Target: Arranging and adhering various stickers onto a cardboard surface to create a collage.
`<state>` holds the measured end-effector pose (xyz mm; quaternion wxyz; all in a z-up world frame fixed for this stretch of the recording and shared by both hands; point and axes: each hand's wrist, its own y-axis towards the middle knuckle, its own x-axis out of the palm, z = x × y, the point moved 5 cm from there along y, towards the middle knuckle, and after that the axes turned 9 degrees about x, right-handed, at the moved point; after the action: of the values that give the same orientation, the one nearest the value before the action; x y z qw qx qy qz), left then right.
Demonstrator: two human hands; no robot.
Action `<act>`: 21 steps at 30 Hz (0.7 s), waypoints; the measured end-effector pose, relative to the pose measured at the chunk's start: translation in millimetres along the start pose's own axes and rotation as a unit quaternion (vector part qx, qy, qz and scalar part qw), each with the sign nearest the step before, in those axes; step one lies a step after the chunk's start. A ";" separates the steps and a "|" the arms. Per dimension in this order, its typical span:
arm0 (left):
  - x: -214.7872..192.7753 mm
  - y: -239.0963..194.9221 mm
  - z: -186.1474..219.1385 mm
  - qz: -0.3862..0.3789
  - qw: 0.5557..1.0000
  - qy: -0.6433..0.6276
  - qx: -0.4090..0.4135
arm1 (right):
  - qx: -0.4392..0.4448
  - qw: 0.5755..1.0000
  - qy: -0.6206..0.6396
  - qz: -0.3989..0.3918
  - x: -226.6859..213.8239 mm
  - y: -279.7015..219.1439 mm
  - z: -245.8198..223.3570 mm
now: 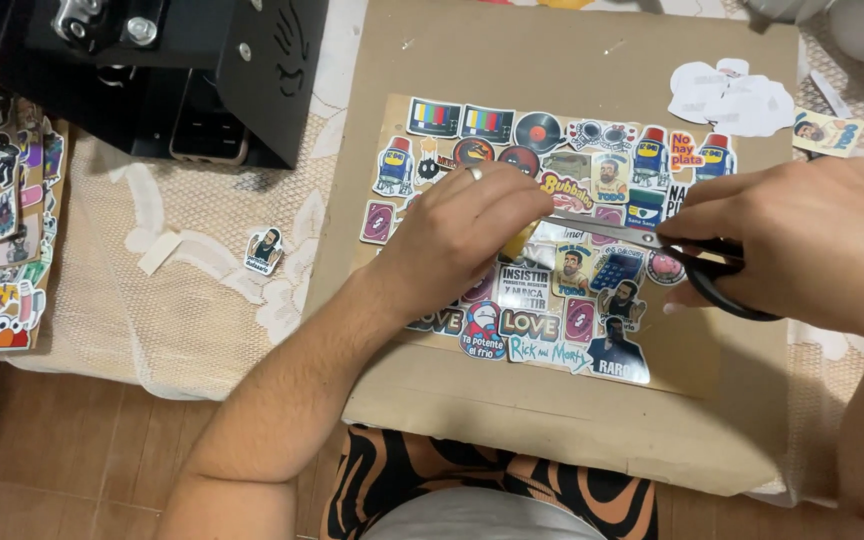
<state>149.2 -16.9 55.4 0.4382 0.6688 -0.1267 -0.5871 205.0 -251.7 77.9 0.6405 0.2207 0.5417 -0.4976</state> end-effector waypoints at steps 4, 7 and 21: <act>-4.4 2.1 0.9 0.011 1.000 -0.003 0.004 | 0.019 0.999 -0.043 -0.015 7.0 -6.1 6.4; -3.9 1.9 1.6 0.013 1.000 -0.008 0.008 | 0.016 1.000 -0.024 0.004 12.8 -9.9 13.3; -5.4 12.5 3.3 -0.015 0.999 -0.035 -0.030 | 0.042 0.997 -0.062 -0.023 2.9 -16.0 -0.4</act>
<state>149.0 -21.9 68.4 0.4447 0.6360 -0.1142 -0.6202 190.6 -259.0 79.3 0.6512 0.2040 0.4846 -0.5472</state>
